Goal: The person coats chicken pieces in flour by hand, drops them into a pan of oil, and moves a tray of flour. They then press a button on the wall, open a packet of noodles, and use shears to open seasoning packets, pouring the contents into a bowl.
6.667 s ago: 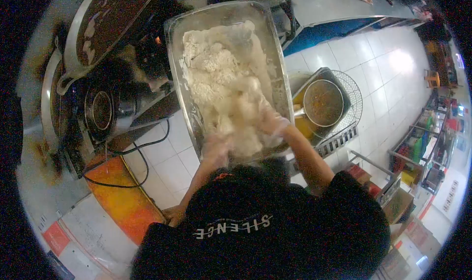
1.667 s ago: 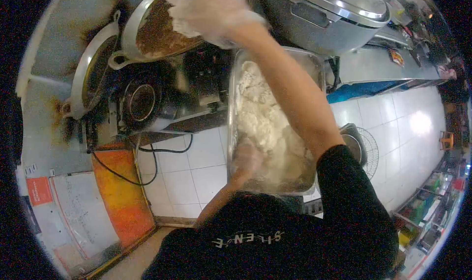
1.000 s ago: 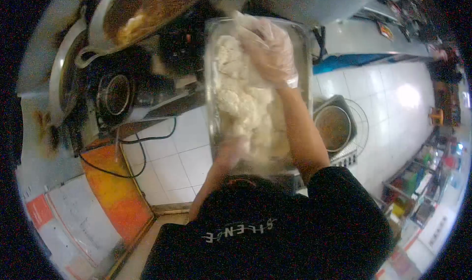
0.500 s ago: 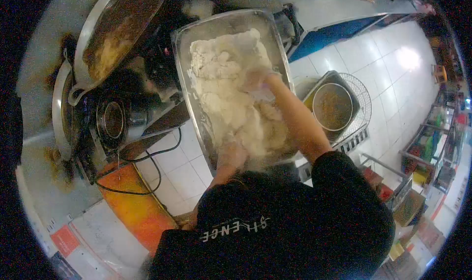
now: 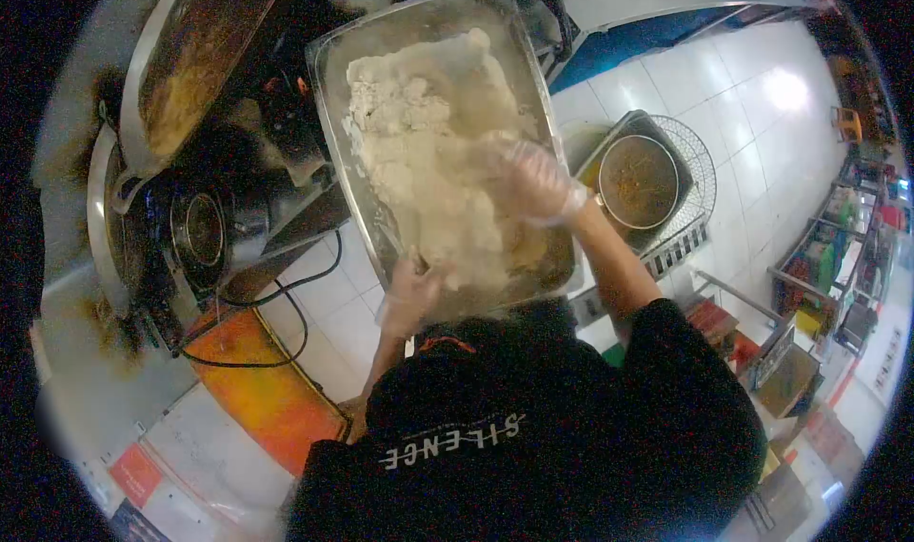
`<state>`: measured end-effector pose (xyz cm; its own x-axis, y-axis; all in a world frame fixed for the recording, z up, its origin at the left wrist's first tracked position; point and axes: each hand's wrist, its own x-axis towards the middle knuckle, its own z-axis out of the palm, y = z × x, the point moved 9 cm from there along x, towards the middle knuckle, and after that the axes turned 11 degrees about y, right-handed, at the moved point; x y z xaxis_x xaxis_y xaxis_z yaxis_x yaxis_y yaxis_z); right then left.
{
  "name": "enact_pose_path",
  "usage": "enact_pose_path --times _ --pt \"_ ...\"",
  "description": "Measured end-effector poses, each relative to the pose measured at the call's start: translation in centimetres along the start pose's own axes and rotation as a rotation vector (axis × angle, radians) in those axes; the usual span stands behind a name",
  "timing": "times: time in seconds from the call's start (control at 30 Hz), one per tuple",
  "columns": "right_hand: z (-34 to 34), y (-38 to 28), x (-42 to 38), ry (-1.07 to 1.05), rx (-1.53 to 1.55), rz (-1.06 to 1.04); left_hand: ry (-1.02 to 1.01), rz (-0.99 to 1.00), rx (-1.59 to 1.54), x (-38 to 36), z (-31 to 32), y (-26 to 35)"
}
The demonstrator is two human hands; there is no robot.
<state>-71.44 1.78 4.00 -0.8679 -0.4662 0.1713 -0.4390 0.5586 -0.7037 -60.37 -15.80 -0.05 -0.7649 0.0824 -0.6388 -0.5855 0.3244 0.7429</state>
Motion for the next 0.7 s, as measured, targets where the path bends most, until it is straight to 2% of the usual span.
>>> enact_pose_path --times 0.07,0.1,0.13,0.17,0.2,0.27,0.3,0.4,0.5,0.57,0.6,0.63,0.7 --pt "1.3 -1.5 -1.1 -0.049 0.102 -0.133 0.110 -0.003 -0.125 0.5 -0.4 0.6" --pt "1.7 -2.8 -0.6 -0.113 0.068 -0.068 0.168 -0.006 -0.191 0.6 -0.5 0.6" --pt "2.1 -3.5 -0.5 -0.173 0.033 -0.006 0.204 -0.111 -0.305 0.9 -0.5 -0.1" --pt "3.1 -4.8 -1.4 -0.104 0.051 -0.294 0.241 -0.210 -0.420 1.3 -0.5 -0.7" --pt "3.0 -5.9 -1.0 -0.128 0.142 -0.229 0.276 -0.307 -0.535 1.5 -0.5 -1.3" --pt "3.5 -8.5 -0.9 -0.176 0.326 -0.089 0.292 -0.356 -0.440 1.1 -1.1 -1.0" --pt "3.9 -9.1 -0.7 -0.174 0.312 -0.106 0.297 -0.388 -0.394 0.6 -1.3 -1.0" --pt "5.5 -6.1 -2.7 -0.117 -0.036 -0.205 0.177 -0.156 -0.403 0.9 -1.0 1.5" --pt "0.7 -3.1 -1.5 -0.059 -0.206 -0.011 0.341 -0.099 -0.443 2.1 -2.9 -2.3" --pt "1.2 -4.1 -2.8 0.100 -0.355 -0.077 0.465 0.280 -0.055 2.2 -4.1 -1.5" --pt "0.6 -6.1 -2.3 0.191 -0.435 -0.116 0.481 0.364 0.148 2.6 -4.1 -0.1" --pt "-0.1 -6.0 -1.7 0.186 -0.183 0.098 0.512 0.449 0.350 2.9 -4.1 1.3" --pt "-3.3 -6.8 -0.5 0.269 -0.180 0.207 0.496 0.369 0.745 4.1 -4.2 4.9"
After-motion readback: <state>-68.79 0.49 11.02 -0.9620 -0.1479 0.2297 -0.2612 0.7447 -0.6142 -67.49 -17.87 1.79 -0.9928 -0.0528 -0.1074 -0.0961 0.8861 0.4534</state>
